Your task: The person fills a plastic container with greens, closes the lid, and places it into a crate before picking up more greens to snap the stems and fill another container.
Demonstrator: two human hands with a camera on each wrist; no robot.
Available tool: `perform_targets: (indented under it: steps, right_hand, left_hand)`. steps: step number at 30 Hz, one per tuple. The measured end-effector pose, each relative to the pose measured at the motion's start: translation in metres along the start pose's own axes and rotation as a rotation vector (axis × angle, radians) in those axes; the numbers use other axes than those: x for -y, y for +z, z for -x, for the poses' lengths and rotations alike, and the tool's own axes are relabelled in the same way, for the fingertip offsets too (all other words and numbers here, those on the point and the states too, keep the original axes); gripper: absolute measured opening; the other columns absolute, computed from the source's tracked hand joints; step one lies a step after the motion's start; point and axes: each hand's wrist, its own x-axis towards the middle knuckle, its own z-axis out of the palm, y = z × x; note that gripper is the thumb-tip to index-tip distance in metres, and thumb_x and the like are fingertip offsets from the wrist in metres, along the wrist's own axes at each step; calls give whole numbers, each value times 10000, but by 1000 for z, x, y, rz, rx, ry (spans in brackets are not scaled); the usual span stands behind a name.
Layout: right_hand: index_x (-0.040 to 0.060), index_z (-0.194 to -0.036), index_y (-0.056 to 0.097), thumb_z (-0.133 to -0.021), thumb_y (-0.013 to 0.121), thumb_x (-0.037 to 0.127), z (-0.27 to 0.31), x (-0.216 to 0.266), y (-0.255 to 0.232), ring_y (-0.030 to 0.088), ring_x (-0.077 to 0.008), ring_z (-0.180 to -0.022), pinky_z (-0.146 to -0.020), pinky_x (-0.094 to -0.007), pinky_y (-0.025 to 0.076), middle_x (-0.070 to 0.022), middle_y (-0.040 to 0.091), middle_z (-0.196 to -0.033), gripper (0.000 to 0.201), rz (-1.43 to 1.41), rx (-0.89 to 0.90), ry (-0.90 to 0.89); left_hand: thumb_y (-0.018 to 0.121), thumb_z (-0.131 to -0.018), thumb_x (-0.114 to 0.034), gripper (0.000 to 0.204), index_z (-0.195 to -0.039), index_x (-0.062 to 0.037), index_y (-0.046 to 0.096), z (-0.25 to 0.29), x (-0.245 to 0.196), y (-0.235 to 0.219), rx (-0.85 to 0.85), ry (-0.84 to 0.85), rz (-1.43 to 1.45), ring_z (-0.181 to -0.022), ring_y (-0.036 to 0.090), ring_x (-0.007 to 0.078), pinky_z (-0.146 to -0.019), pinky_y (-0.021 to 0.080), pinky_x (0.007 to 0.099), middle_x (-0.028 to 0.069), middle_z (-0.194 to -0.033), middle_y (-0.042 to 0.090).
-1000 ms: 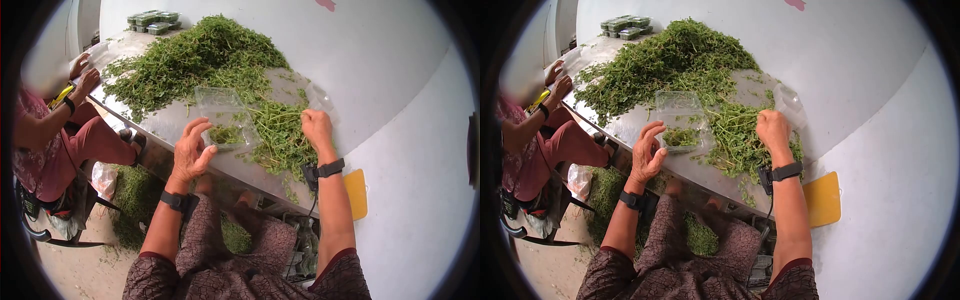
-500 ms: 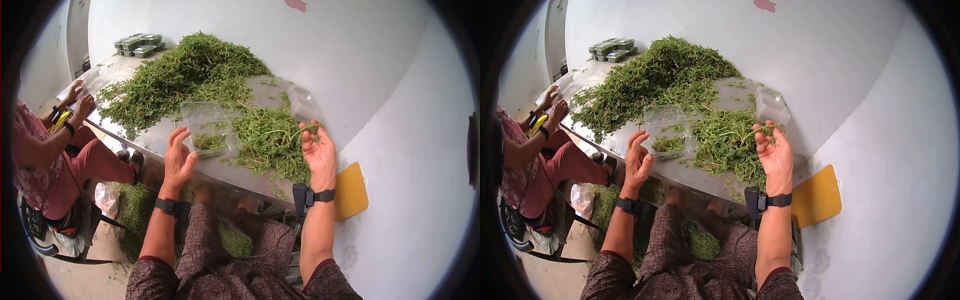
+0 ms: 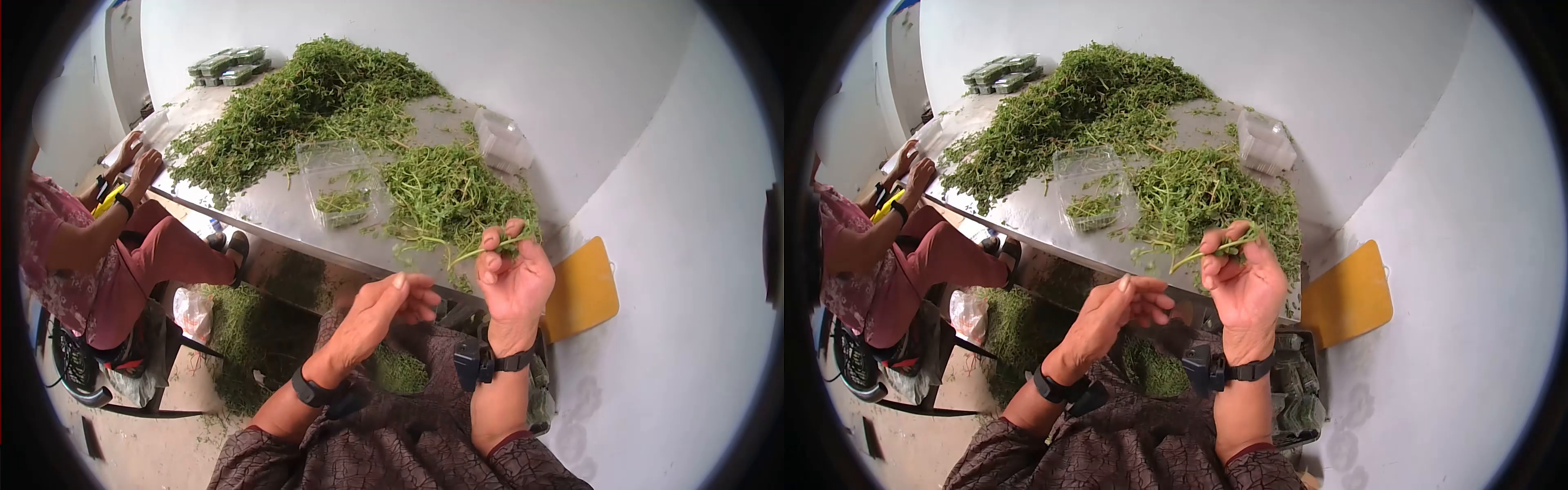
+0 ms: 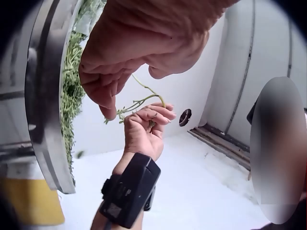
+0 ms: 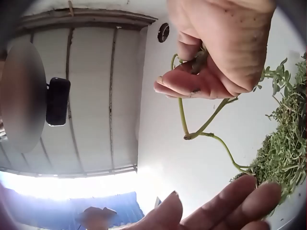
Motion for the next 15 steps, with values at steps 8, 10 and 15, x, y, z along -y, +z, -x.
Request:
perform_targets:
  steps: [8, 10, 15]
  right_hand:
    - [-14, -912, 540, -906, 485, 195, 34, -14, -8, 580, -227, -549, -449, -290, 474, -227, 595, -816, 216, 310, 133, 43]
    - [-21, -933, 546, -905, 491, 178, 38, -12, -14, 608, -215, -578, -458, -278, 480, -227, 615, -841, 209, 348, 105, 83]
    - [-22, -1012, 580, -900, 501, 134, 46, 1, -13, 632, -167, -611, -477, -234, 469, -213, 655, -900, 208, 537, -46, 129]
  left_hand:
    - [471, -985, -273, 394, -1205, 51, 515, -7, 4, 13, 144, -37, 309, -742, 549, 74, -686, 451, 213, 62, -911, 622]
    - [511, -973, -231, 336, -1176, 35, 543, -4, 6, 16, 143, -39, 260, -718, 540, 63, -657, 448, 205, 50, -905, 619]
    - [569, -935, -144, 207, -1050, 25, 601, 1, 11, 9, -16, 70, 51, -626, 522, 44, -571, 432, 189, -2, -768, 610]
